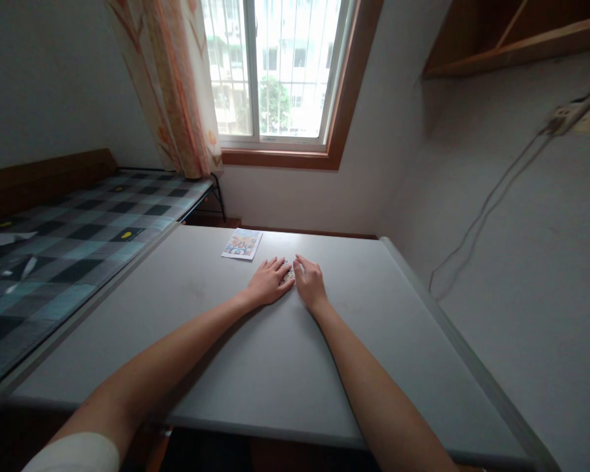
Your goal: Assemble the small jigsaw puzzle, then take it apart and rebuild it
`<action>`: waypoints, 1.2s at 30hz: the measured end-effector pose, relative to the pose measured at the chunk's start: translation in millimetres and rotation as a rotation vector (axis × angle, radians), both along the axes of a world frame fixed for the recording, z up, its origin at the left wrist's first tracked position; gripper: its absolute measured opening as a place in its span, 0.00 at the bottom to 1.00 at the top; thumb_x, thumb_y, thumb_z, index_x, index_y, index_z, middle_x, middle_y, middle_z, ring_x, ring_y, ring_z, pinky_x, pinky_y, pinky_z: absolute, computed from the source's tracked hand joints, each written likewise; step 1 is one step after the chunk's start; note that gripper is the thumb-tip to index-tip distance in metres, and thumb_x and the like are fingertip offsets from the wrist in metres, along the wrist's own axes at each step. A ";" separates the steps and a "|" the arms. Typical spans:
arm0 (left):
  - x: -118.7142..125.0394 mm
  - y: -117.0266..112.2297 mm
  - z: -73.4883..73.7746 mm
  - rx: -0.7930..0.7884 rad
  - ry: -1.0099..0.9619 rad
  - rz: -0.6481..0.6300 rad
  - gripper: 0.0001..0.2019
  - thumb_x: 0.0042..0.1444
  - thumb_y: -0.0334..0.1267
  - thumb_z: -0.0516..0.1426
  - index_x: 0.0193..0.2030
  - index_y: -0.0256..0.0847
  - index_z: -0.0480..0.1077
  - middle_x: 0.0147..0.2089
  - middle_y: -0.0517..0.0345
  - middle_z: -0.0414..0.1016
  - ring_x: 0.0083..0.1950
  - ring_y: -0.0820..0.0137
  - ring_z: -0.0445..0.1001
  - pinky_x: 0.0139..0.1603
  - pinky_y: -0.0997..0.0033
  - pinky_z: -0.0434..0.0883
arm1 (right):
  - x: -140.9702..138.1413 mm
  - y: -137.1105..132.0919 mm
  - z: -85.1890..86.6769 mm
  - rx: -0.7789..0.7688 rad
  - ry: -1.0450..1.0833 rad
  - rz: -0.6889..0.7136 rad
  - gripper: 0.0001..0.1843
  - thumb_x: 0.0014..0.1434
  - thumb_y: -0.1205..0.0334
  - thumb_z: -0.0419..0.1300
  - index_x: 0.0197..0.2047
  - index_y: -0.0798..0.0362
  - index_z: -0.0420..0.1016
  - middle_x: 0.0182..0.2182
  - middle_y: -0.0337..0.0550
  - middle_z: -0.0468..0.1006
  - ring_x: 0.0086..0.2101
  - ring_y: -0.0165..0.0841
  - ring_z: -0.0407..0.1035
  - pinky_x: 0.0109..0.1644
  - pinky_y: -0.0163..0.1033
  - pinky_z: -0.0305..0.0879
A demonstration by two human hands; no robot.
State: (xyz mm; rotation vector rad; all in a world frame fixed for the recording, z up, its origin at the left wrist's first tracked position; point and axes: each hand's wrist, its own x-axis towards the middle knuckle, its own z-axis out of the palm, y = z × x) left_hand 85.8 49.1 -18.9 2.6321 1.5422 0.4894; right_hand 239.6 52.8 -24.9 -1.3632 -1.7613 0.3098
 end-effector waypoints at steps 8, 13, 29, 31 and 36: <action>32.1 26.0 3.2 0.050 -0.084 0.026 0.24 0.62 0.50 0.50 0.62 0.46 0.63 0.68 0.50 0.59 0.69 0.56 0.55 0.66 0.51 0.55 | 15.4 9.7 -1.6 -0.007 0.024 -0.195 0.26 0.67 0.54 0.42 0.54 0.60 0.73 0.51 0.54 0.75 0.52 0.40 0.66 0.59 0.45 0.58; 0.1 29.7 9.3 0.215 -0.176 0.061 0.21 0.66 0.46 0.45 0.60 0.42 0.66 0.68 0.52 0.59 0.69 0.62 0.55 0.67 0.60 0.56 | 6.6 -2.2 3.5 -0.090 -0.189 -0.153 0.31 0.63 0.44 0.47 0.60 0.55 0.66 0.58 0.53 0.68 0.58 0.43 0.59 0.61 0.48 0.54; -131.0 5.9 0.5 0.079 0.097 0.409 0.24 0.63 0.51 0.44 0.59 0.44 0.67 0.64 0.51 0.65 0.65 0.58 0.61 0.62 0.55 0.59 | -38.5 9.6 10.8 -0.275 -0.615 -0.098 0.38 0.57 0.32 0.46 0.67 0.39 0.54 0.68 0.46 0.48 0.65 0.54 0.40 0.64 0.59 0.37; -131.6 5.2 -0.1 0.073 0.101 0.405 0.24 0.63 0.51 0.45 0.59 0.44 0.67 0.64 0.51 0.65 0.65 0.59 0.61 0.62 0.55 0.59 | -41.1 14.3 9.4 -0.283 -0.614 -0.114 0.35 0.59 0.35 0.44 0.65 0.40 0.58 0.68 0.47 0.51 0.65 0.52 0.42 0.64 0.58 0.37; -131.8 5.0 0.3 0.054 0.080 0.403 0.24 0.62 0.51 0.46 0.60 0.44 0.67 0.65 0.52 0.64 0.66 0.58 0.60 0.63 0.53 0.57 | -41.5 27.2 8.0 -0.295 -0.623 -0.101 0.32 0.62 0.40 0.42 0.65 0.43 0.59 0.67 0.47 0.53 0.65 0.48 0.44 0.64 0.55 0.38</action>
